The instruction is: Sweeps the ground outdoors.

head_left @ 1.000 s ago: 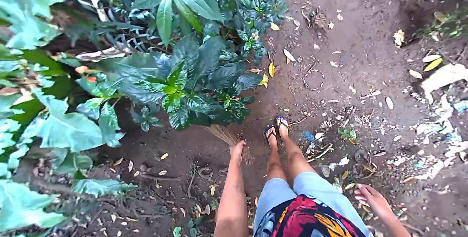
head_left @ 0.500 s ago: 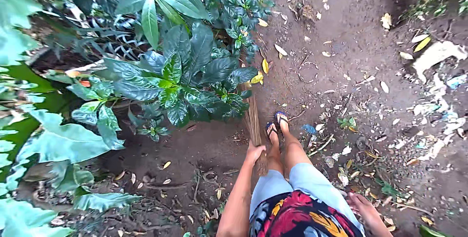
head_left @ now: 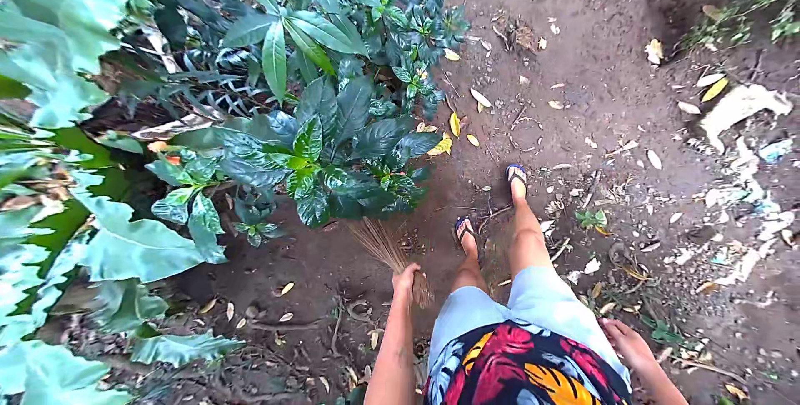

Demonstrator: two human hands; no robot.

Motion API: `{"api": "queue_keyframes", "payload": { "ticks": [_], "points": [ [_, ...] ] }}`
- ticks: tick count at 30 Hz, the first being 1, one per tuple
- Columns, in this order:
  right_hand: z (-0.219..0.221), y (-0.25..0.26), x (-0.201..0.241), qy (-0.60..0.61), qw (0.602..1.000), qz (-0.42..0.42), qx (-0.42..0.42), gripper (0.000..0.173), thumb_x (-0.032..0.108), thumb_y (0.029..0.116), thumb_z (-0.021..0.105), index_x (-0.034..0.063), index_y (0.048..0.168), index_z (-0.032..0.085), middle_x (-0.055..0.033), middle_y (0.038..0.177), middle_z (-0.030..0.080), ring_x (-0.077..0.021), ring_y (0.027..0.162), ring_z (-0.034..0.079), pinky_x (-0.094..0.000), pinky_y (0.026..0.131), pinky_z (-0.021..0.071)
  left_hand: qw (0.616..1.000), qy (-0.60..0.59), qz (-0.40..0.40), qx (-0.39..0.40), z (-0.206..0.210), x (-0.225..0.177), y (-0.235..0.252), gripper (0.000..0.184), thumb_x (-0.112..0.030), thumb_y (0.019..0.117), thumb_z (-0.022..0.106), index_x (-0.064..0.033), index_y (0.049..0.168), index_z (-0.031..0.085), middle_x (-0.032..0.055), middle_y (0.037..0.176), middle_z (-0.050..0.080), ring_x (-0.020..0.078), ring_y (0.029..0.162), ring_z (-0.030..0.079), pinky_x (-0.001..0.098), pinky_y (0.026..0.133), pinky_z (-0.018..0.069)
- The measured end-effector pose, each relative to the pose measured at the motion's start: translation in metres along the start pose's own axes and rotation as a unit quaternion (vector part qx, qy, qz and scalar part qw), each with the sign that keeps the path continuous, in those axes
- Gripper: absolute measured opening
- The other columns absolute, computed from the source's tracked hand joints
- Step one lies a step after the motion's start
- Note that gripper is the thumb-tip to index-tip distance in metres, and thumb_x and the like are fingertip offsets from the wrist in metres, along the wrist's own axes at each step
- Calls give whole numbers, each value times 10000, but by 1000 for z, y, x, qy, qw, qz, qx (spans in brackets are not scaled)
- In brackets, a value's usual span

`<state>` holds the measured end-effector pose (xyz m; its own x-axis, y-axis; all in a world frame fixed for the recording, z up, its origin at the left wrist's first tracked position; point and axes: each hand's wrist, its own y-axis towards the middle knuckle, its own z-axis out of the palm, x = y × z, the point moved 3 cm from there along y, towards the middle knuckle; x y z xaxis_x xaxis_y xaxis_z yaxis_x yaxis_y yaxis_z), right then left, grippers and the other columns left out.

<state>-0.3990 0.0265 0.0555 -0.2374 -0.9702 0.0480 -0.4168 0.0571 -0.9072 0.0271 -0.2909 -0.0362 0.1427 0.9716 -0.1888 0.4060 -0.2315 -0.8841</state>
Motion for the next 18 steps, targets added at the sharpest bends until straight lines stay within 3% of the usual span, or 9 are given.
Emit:
{"api": "queue_keyframes", "payload": {
  "ticks": [4, 5, 7, 9, 13, 15, 18],
  "points": [
    [-23, 5, 9, -14, 1000, -2, -3, 400, 270, 1117, 437, -35, 1327, 591, -237, 1150, 683, -300, 1001, 685, -487, 893, 548, 999, 26, -7, 31, 76, -76, 22, 533, -145, 899, 725, 73, 1347, 537, 271, 1243, 617, 352, 1091, 611, 527, 910, 518],
    [-30, 8, 15, -16, 1000, 1, -1, 405, 276, 1117, 437, -33, 1326, 593, -234, 1148, 687, -300, 999, 688, -489, 892, 549, 997, 40, -10, 66, 99, -99, 18, 513, -165, 916, 708, 57, 1347, 539, 255, 1236, 620, 336, 1080, 614, 514, 900, 523],
    [-48, 14, 24, -16, 1000, 14, 4, 412, 290, 1116, 438, -32, 1327, 584, -226, 1139, 688, -291, 979, 689, -480, 875, 552, 991, 49, 4, 121, 146, -131, 11, 434, -192, 904, 692, 16, 1269, 583, 189, 1083, 660, 271, 916, 645, 458, 779, 552],
    [-67, 24, 38, -20, 1000, 21, 8, 419, 292, 1117, 436, -35, 1338, 575, -236, 1134, 682, -299, 964, 688, -481, 868, 551, 989, 42, 28, 138, 190, -154, -6, 459, -187, 892, 707, 7, 1287, 573, 180, 1048, 669, 262, 880, 659, 449, 763, 562],
    [-109, 48, 71, -19, 1000, 10, 11, 417, 291, 1112, 452, -41, 1327, 583, -241, 1121, 681, -305, 972, 689, -485, 878, 556, 983, 90, 68, 145, 243, -160, -35, 864, -107, 836, 771, -36, 1550, 290, 265, 1313, 592, 350, 1124, 645, 511, 923, 563],
    [-132, 61, 91, -21, 1000, 0, 18, 413, 295, 1111, 450, -31, 1321, 591, -223, 1104, 696, -287, 951, 700, -468, 861, 567, 975, 135, 79, 160, 251, -149, -51, 927, -83, 826, 776, -78, 1586, 245, 260, 1329, 589, 342, 1090, 666, 503, 904, 575],
    [-164, 78, 126, -26, 999, -7, 39, 409, 264, 1119, 424, -44, 1350, 560, -226, 1110, 696, -275, 938, 703, -450, 855, 568, 976, 128, 64, 164, 239, -125, -87, 932, -35, 836, 761, -129, 1608, 248, 243, 1266, 622, 318, 930, 701, 484, 791, 608]
  ]
}}
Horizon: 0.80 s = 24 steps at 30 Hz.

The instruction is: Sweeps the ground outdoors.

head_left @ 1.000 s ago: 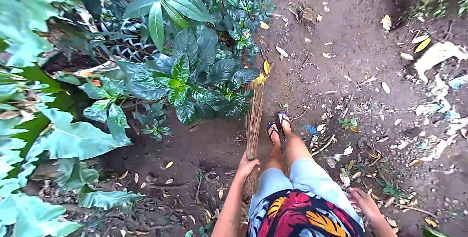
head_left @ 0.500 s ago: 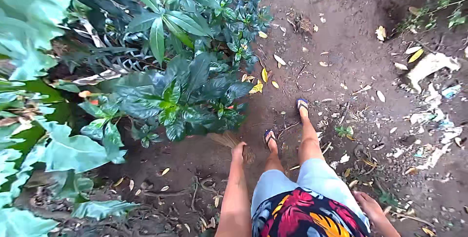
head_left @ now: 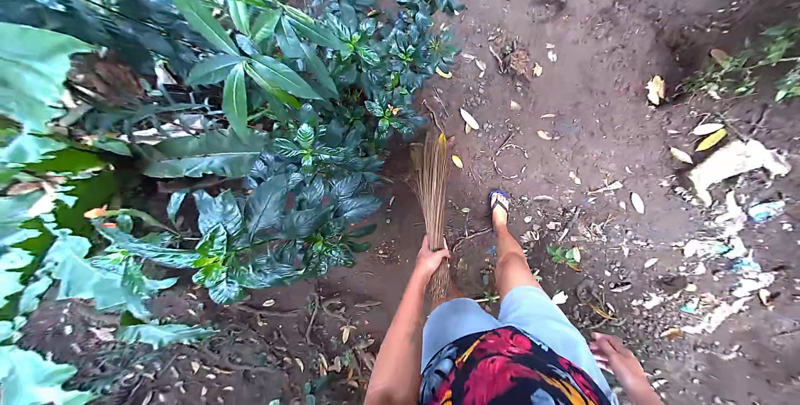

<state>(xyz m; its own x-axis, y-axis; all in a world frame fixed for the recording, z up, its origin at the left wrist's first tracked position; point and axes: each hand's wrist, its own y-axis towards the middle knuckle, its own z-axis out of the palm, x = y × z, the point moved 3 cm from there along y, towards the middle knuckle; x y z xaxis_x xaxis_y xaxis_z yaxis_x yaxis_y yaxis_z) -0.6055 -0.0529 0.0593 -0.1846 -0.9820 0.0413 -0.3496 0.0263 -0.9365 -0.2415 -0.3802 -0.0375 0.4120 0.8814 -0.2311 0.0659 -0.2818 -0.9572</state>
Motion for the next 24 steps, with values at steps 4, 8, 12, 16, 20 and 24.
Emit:
{"api": "queue_keyframes", "payload": {
  "ticks": [4, 8, 12, 16, 20, 24],
  "points": [
    [-40, 25, 44, -19, 1000, -5, 15, 412, 265, 1120, 424, -42, 1366, 545, -228, 1114, 686, -271, 922, 699, -440, 846, 567, 992, -114, -26, -51, 1, 24, -67, 956, -1, 842, 739, -126, 1624, 202, 226, 1104, 656, 271, 744, 690, 429, 660, 610],
    [-60, 45, 90, -29, 999, -11, 23, 407, 256, 1123, 416, -50, 1361, 539, -234, 1116, 678, -262, 915, 693, -425, 835, 564, 977, -154, -30, -145, -13, 16, -52, 951, -38, 852, 738, -112, 1625, 188, 247, 1159, 641, 307, 826, 693, 479, 726, 603],
    [-74, 57, 116, -65, 997, -34, 37, 408, 254, 1119, 418, -47, 1360, 552, -224, 1112, 688, -244, 909, 701, -409, 835, 569, 963, -126, -59, -233, -44, -49, 30, 865, -97, 839, 776, -23, 1561, 306, 280, 1335, 585, 377, 1165, 622, 539, 953, 536],
    [-99, 44, 125, -79, 996, -38, 31, 416, 246, 1118, 414, -57, 1378, 530, -237, 1146, 668, -243, 928, 693, -405, 846, 567, 973, 7, -62, -222, -52, -114, 101, 958, -202, 807, 838, -10, 1570, 291, 296, 1386, 560, 405, 1288, 560, 552, 1065, 467],
    [-120, 38, 115, -97, 995, 3, 19, 416, 229, 1122, 402, -78, 1385, 500, -247, 1140, 649, -240, 912, 679, -403, 837, 561, 987, 102, -30, -123, -19, -118, 101, 1120, -210, 771, 863, -157, 1644, 163, 284, 1409, 551, 425, 1294, 557, 595, 1064, 465],
    [-126, 47, 114, -136, 990, 30, 30, 431, 255, 1121, 420, -68, 1392, 508, -256, 1174, 654, -277, 967, 678, -437, 878, 548, 994, 106, -12, -36, -4, -69, 24, 1098, -167, 803, 819, -222, 1659, 134, 232, 1449, 542, 354, 1218, 627, 555, 1009, 525]
  ]
}}
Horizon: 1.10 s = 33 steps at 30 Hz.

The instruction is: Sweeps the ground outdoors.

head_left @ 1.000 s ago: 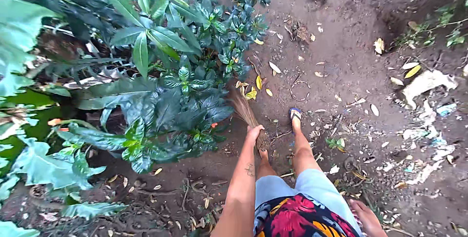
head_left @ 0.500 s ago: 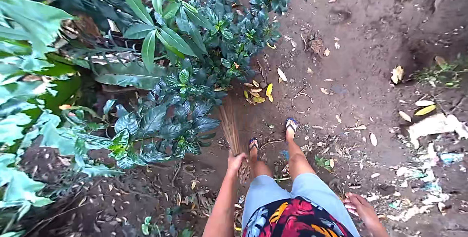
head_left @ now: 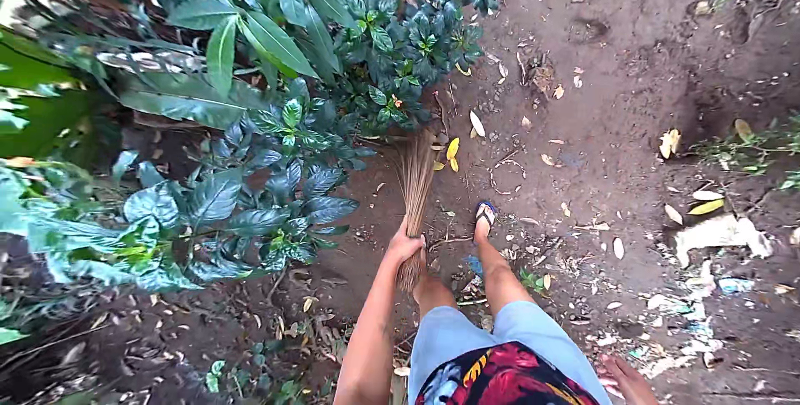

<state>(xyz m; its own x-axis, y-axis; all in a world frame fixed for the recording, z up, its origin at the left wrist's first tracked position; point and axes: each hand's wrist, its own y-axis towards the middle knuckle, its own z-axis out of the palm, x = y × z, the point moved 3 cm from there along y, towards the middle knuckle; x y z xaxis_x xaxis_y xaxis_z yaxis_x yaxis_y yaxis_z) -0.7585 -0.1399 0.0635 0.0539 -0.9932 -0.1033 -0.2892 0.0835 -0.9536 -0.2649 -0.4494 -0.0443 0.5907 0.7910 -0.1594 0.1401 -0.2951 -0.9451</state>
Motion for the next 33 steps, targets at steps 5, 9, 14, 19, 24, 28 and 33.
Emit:
{"api": "queue_keyframes", "payload": {
  "ticks": [5, 9, 14, 19, 24, 28, 33],
  "points": [
    [-5, 16, 34, 14, 999, -48, -9, 405, 243, 1122, 413, -51, 1374, 529, -221, 1115, 673, -244, 906, 689, -413, 825, 567, 978, -207, -7, 17, 14, 55, -98, 1074, -3, 832, 751, -191, 1656, 88, 232, 1239, 618, 252, 736, 693, 421, 668, 615],
    [-2, 22, 57, 22, 996, -82, -11, 387, 243, 1114, 433, -39, 1342, 566, -211, 1092, 688, -234, 881, 704, -396, 801, 579, 968, -226, -46, -101, 14, 70, -96, 1054, -44, 830, 770, -170, 1653, 124, 269, 1286, 601, 330, 865, 705, 503, 743, 611],
    [1, 17, 50, -5, 996, -84, -5, 379, 221, 1112, 429, -52, 1337, 564, -213, 1084, 686, -222, 874, 701, -384, 802, 578, 969, 7, -130, -209, -39, 47, -16, 1083, -231, 871, 771, -175, 1660, 32, 292, 1350, 599, 444, 1234, 607, 591, 1026, 488],
    [-1, 4, 28, -34, 999, -38, 10, 412, 225, 1120, 415, -80, 1379, 513, -258, 1171, 652, -263, 964, 682, -421, 873, 555, 950, 212, -182, -141, -71, 9, 36, 1023, -250, 871, 728, -118, 1651, 80, 267, 1392, 577, 398, 1290, 582, 557, 1048, 482],
    [-9, -1, 20, -24, 1000, -17, -6, 432, 246, 1129, 389, -64, 1413, 485, -256, 1188, 644, -263, 983, 681, -418, 895, 549, 968, 229, -93, -45, -45, 7, -20, 1088, -230, 807, 801, -224, 1663, 129, 306, 1399, 554, 476, 1286, 554, 654, 1038, 457],
    [-6, 12, 23, -23, 999, -31, -2, 418, 254, 1123, 411, -54, 1382, 526, -241, 1152, 670, -265, 944, 695, -427, 858, 565, 997, 68, -35, 11, -25, 54, -86, 1105, -165, 796, 843, -270, 1657, 158, 261, 1416, 564, 414, 1214, 621, 620, 1012, 496],
    [1, 21, 35, -11, 998, -58, -5, 396, 255, 1118, 427, -36, 1356, 549, -203, 1104, 683, -219, 904, 695, -385, 817, 570, 982, -178, -67, -19, 13, 78, -118, 1103, -45, 817, 779, -216, 1659, 87, 241, 1284, 604, 271, 777, 697, 442, 698, 609]
  ]
}}
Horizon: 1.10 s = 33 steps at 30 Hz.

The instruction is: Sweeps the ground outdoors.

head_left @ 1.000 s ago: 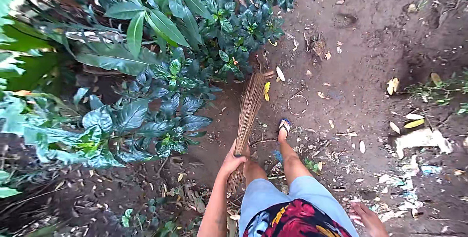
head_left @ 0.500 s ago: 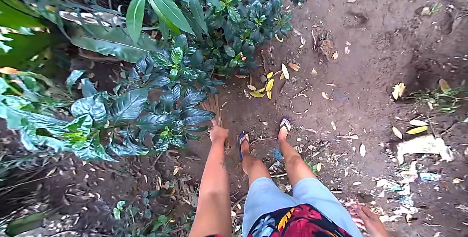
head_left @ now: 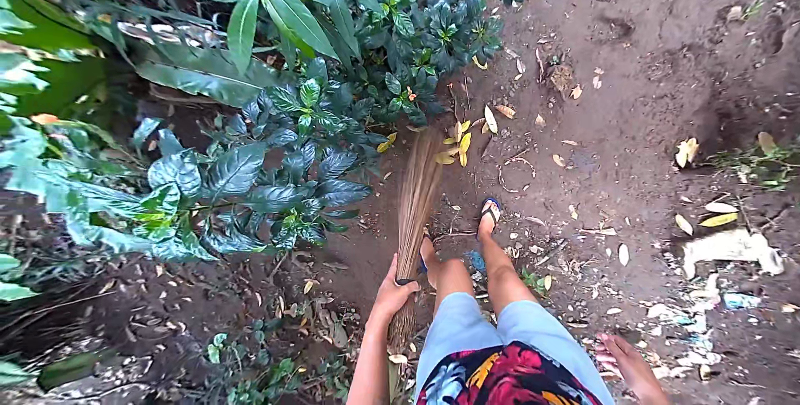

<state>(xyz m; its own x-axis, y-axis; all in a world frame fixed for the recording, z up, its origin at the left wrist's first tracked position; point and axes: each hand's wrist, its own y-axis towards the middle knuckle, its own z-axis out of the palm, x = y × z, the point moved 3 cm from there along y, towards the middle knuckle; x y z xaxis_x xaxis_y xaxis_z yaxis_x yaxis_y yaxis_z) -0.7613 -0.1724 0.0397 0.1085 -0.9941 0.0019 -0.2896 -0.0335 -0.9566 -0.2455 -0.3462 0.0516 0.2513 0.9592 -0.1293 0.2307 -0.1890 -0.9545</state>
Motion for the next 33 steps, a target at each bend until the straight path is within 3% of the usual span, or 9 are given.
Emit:
{"api": "queue_keyframes", "payload": {
  "ticks": [2, 7, 11, 13, 16, 20, 25, 30, 33],
  "points": [
    [3, 3, 1, 12, 1000, -1, 0, 392, 247, 1119, 427, -42, 1359, 539, -201, 1098, 677, -208, 887, 690, -371, 804, 568, 997, -51, -15, -61, 1, 0, 17, 1074, -39, 834, 765, -153, 1653, 79, 259, 1272, 597, 287, 799, 699, 447, 704, 612],
    [17, -2, -8, 7, 1000, 7, -1, 377, 230, 1114, 446, -47, 1342, 561, -207, 1072, 684, -220, 875, 695, -386, 802, 574, 982, -22, -36, -182, -24, -25, 117, 1010, -101, 800, 816, -47, 1609, 214, 287, 1389, 556, 400, 1213, 612, 561, 989, 525],
    [28, -5, -14, 2, 1000, 10, 3, 384, 229, 1114, 441, -57, 1348, 547, -219, 1097, 678, -237, 892, 693, -406, 817, 571, 981, 121, -55, -140, -42, -75, 170, 930, -249, 824, 822, -5, 1562, 313, 280, 1435, 529, 389, 1342, 522, 546, 1105, 432],
    [31, -9, -19, 13, 1000, 12, -4, 388, 234, 1117, 432, -48, 1359, 543, -213, 1097, 680, -230, 890, 693, -399, 814, 570, 987, 119, -28, -104, -25, -91, 169, 908, -238, 796, 840, -27, 1543, 369, 276, 1401, 556, 388, 1306, 551, 557, 1080, 455],
    [43, -17, -20, 20, 1000, 2, -13, 381, 235, 1117, 433, -48, 1343, 550, -208, 1081, 683, -223, 870, 695, -393, 800, 576, 997, 52, 30, -40, 15, -96, 152, 932, -139, 745, 839, -127, 1552, 371, 225, 1324, 616, 341, 1141, 657, 528, 937, 564],
    [65, -30, -17, -7, 1000, -23, -4, 392, 249, 1113, 440, -50, 1330, 571, -233, 1118, 686, -272, 931, 710, -440, 848, 579, 995, 2, 70, 70, 39, -91, 123, 1014, -73, 806, 782, -154, 1637, 205, 227, 1374, 577, 307, 1014, 698, 470, 845, 609],
    [76, -53, -21, 24, 998, -42, -27, 384, 246, 1111, 446, -47, 1327, 567, -221, 1111, 681, -248, 918, 702, -412, 828, 578, 983, -94, 100, 120, 23, -48, 62, 984, 4, 867, 717, -167, 1646, 140, 194, 1136, 654, 225, 722, 681, 379, 659, 605],
    [82, -72, -39, -21, 998, -49, -45, 386, 246, 1110, 448, -48, 1317, 590, -258, 1182, 663, -315, 1038, 673, -502, 924, 532, 981, -122, 100, 114, -1, 10, 4, 1022, 27, 846, 743, -163, 1648, 139, 213, 1150, 641, 240, 693, 678, 394, 635, 609],
    [79, -73, -52, -51, 996, -62, -47, 394, 266, 1101, 460, -39, 1290, 625, -274, 1231, 656, -367, 1171, 627, -574, 1040, 458, 977, -190, 54, 77, -9, 30, -12, 853, 13, 894, 694, -108, 1606, 242, 182, 982, 675, 228, 660, 681, 369, 604, 605]
  ]
}}
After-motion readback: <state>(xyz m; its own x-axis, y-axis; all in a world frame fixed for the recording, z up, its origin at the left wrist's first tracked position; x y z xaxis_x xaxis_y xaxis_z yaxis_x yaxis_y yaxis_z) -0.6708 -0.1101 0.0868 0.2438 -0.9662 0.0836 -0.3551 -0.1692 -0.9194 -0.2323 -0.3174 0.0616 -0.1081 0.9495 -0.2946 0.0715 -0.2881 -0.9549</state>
